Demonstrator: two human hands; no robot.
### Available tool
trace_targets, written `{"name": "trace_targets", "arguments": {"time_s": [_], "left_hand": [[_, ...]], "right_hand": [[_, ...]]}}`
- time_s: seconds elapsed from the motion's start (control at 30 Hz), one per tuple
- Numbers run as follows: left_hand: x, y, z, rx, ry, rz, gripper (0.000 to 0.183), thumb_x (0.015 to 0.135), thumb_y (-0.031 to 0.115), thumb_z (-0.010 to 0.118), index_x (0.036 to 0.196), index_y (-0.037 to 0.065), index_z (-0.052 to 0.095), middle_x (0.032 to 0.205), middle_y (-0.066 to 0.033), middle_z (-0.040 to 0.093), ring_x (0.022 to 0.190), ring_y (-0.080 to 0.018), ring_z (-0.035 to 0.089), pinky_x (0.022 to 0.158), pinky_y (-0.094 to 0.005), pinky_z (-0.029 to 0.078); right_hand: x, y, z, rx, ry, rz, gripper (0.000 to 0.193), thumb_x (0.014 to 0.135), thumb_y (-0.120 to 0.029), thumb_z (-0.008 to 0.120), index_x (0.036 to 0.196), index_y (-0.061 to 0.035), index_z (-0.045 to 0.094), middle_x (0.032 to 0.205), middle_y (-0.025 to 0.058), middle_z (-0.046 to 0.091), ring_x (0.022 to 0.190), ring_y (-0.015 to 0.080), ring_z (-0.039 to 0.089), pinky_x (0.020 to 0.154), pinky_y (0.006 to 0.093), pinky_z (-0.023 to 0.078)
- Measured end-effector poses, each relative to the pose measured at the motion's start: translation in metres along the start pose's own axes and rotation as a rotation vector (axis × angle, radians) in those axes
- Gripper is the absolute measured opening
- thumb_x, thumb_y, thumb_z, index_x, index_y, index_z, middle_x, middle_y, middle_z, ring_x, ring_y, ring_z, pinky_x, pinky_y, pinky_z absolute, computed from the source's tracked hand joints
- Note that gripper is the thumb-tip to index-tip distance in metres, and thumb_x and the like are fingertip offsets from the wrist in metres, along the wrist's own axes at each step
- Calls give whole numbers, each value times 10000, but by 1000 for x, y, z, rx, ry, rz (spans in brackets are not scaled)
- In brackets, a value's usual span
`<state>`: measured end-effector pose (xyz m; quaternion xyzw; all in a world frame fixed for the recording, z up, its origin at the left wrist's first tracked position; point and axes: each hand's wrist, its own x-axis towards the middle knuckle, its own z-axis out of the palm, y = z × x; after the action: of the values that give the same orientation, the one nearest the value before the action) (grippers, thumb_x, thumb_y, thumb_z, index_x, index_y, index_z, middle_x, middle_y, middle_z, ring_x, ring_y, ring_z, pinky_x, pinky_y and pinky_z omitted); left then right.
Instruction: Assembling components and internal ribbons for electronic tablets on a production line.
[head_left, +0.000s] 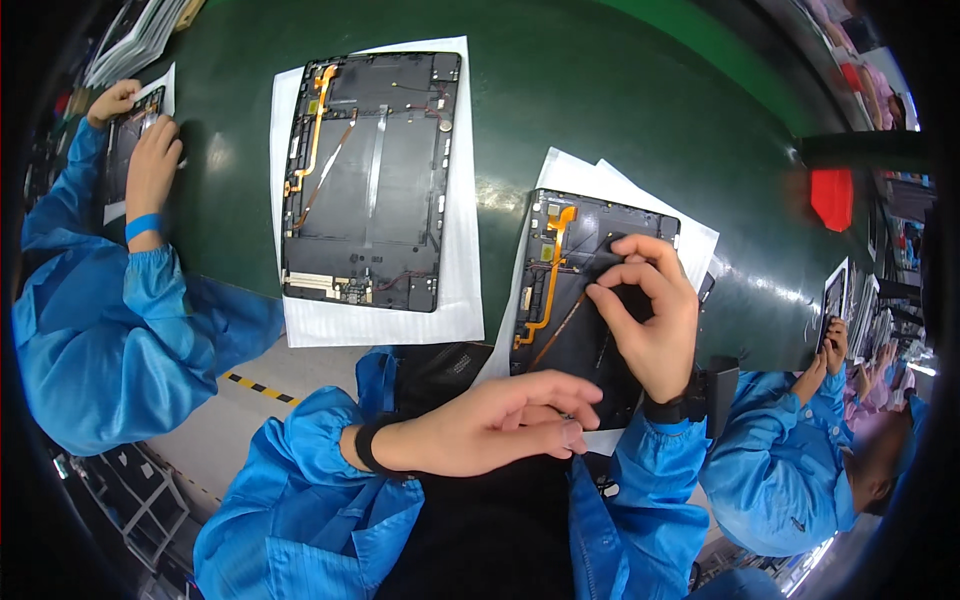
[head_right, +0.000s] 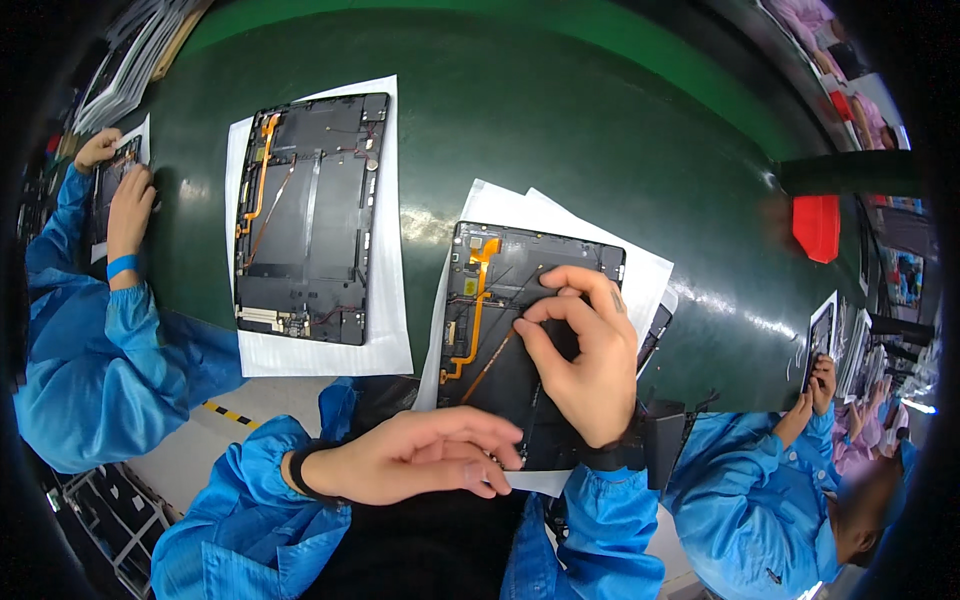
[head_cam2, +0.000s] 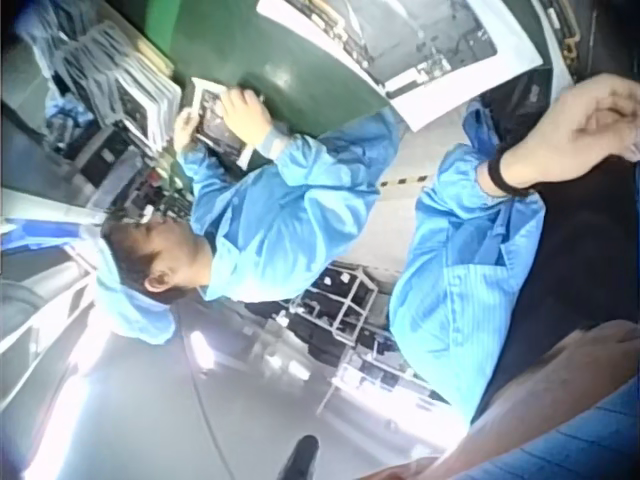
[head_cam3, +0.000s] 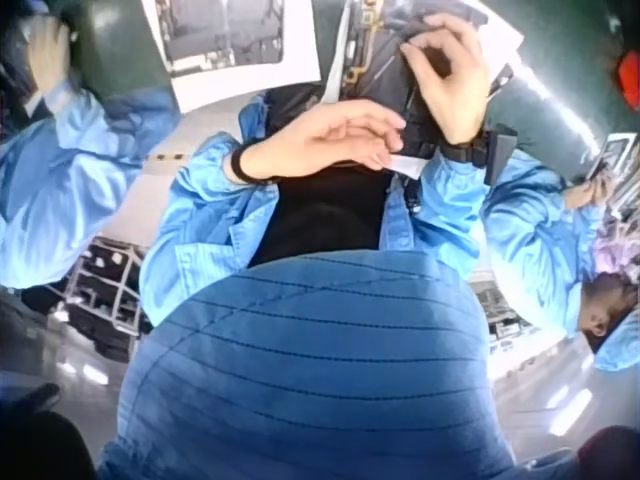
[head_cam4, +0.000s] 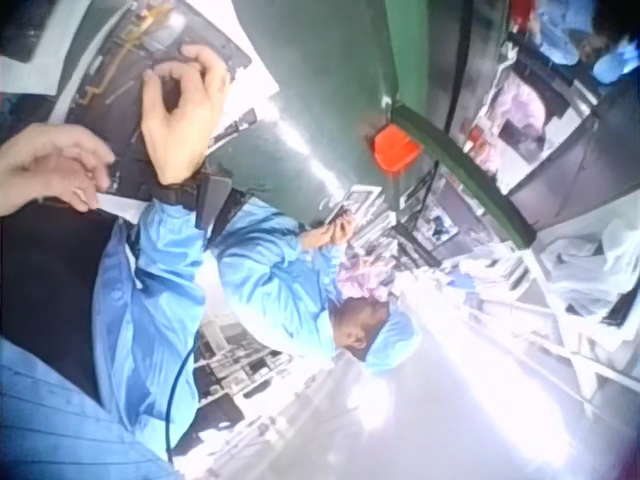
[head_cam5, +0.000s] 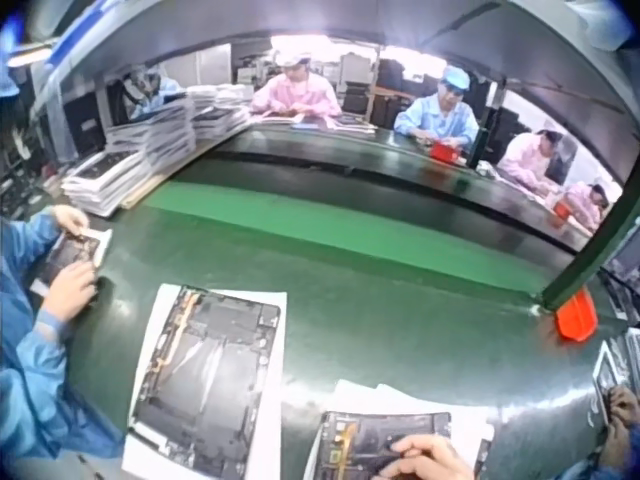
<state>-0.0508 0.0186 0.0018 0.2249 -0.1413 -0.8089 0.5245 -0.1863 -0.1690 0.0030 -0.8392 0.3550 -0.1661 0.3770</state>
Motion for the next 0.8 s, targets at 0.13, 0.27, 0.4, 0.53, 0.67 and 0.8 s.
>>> {"name": "trace_targets", "arguments": {"time_s": [0.13, 0.27, 0.4, 0.53, 0.67, 0.8], "left_hand": [[6, -3, -9, -64, 177, 3, 547, 1121, 153, 552, 1596, -14, 339, 1492, -191, 526, 1318, -265, 622, 1084, -372, 538], [17, 5, -9, -28, 320, 3, 405, 1139, 145, 487, 1466, -93, 493, 1303, -226, 676, 1189, -302, 715, 1024, -386, 610], [17, 4, -7, 57, 390, -9, 256, 1104, 84, 561, 1272, -102, 616, 1079, -167, 753, 1008, -221, 769, 855, -318, 664], [12, -1, -7, 141, 394, 27, 224, 1087, 32, 572, 1260, -101, 622, 1077, -168, 752, 995, -206, 766, 849, -308, 658], [9, -6, -10, 275, 379, 156, 208, 1066, -16, 585, 1249, -102, 632, 1057, -164, 757, 959, -196, 769, 837, -299, 653], [8, -9, -14, 436, 382, 209, 247, 1050, -48, 585, 1283, -95, 650, 1037, -162, 764, 917, -197, 776, 820, -302, 655]], "right_hand": [[-17, -8, -7, 105, 13, -17, 162, 773, 30, 826, 903, 7, 732, 1167, 144, 681, 1008, 280, 694, 876, 367, 550], [-41, -20, -8, 0, 30, -381, 262, 669, 49, 846, 884, -62, 747, 1130, 122, 661, 1022, 353, 679, 849, 419, 566], [-55, -25, -1, 25, -5, -449, 280, 669, 21, 857, 924, -27, 754, 1098, 136, 727, 1028, 357, 708, 848, 432, 590], [-51, -25, -5, 250, -165, -268, 240, 730, 2, 872, 947, -1, 769, 1102, 152, 752, 1046, 350, 746, 885, 420, 610], [-50, -21, -4, 150, -142, -265, 267, 743, 35, 853, 1000, 26, 781, 1050, 155, 765, 977, 339, 760, 852, 399, 620], [-51, -17, -3, 118, -132, -342, 275, 726, 40, 855, 989, 39, 774, 1042, 160, 763, 970, 331, 761, 822, 385, 625]]}}
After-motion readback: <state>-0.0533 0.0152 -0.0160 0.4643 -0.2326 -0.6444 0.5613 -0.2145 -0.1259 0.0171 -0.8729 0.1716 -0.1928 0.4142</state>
